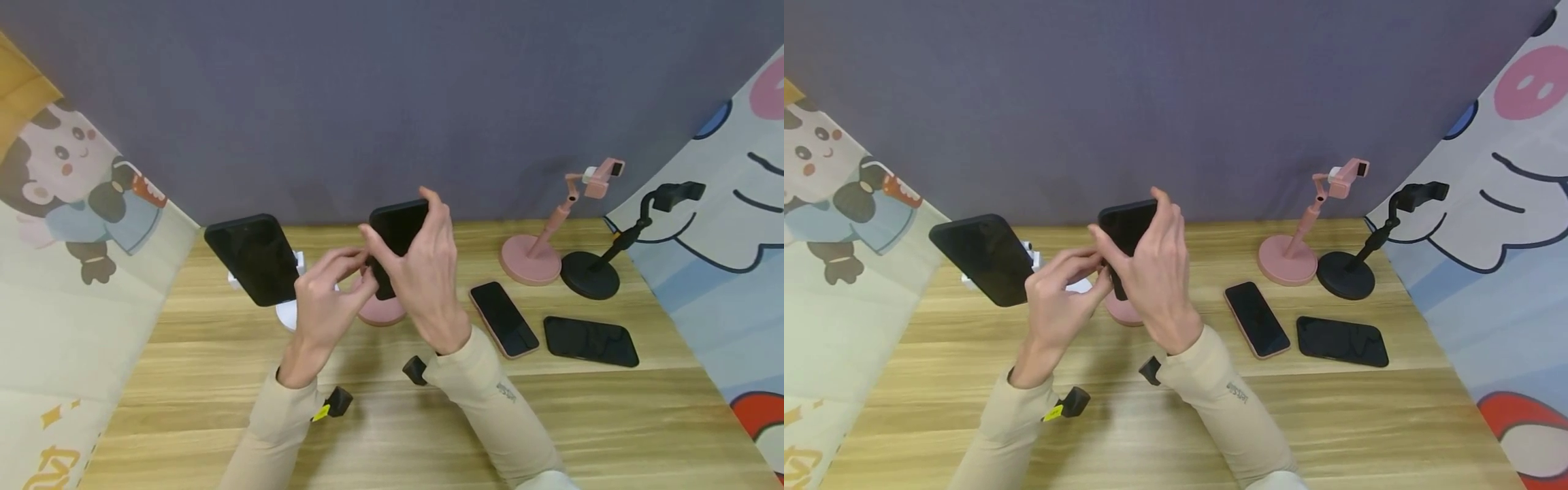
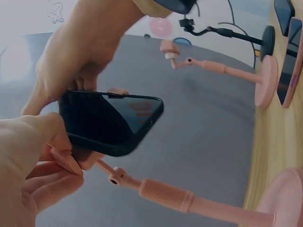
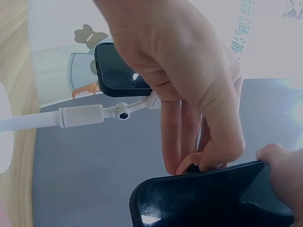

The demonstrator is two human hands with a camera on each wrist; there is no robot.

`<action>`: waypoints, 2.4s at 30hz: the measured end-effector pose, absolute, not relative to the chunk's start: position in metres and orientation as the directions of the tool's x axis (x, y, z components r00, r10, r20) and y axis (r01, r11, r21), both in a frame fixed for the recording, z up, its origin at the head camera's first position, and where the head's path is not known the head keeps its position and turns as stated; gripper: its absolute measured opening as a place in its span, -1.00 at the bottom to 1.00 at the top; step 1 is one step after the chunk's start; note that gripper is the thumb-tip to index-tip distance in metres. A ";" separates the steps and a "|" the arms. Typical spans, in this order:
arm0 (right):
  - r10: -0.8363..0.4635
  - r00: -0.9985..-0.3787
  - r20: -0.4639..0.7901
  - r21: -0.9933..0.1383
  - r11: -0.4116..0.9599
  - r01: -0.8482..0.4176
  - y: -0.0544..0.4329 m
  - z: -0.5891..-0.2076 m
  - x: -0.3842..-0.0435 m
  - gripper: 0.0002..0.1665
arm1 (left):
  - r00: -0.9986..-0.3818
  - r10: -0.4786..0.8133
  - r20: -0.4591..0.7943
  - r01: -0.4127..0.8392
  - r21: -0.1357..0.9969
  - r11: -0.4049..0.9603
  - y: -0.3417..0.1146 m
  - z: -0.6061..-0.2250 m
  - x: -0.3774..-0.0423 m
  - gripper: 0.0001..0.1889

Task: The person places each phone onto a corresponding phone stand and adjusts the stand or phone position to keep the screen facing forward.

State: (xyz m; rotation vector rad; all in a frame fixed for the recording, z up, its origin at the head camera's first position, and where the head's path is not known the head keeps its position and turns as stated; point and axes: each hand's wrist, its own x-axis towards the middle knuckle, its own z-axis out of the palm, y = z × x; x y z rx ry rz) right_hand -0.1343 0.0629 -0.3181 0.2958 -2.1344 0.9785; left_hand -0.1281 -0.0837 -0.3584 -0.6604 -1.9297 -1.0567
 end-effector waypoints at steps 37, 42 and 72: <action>0.151 -0.626 0.765 -0.541 0.678 -0.498 0.057 -0.322 -0.138 0.02 | -0.887 0.052 0.458 0.458 0.862 0.219 -0.096 -0.337 -0.121 -0.88; 0.148 -0.625 0.766 -0.541 0.674 -0.504 0.057 -0.322 -0.138 0.03 | -0.891 0.050 0.451 0.451 0.867 0.214 -0.096 -0.338 -0.120 -0.86; 0.112 -0.621 0.776 -0.527 0.657 -0.539 0.057 -0.324 -0.136 0.04 | -0.893 0.010 0.451 0.442 0.871 0.214 -0.092 -0.343 -0.118 -0.86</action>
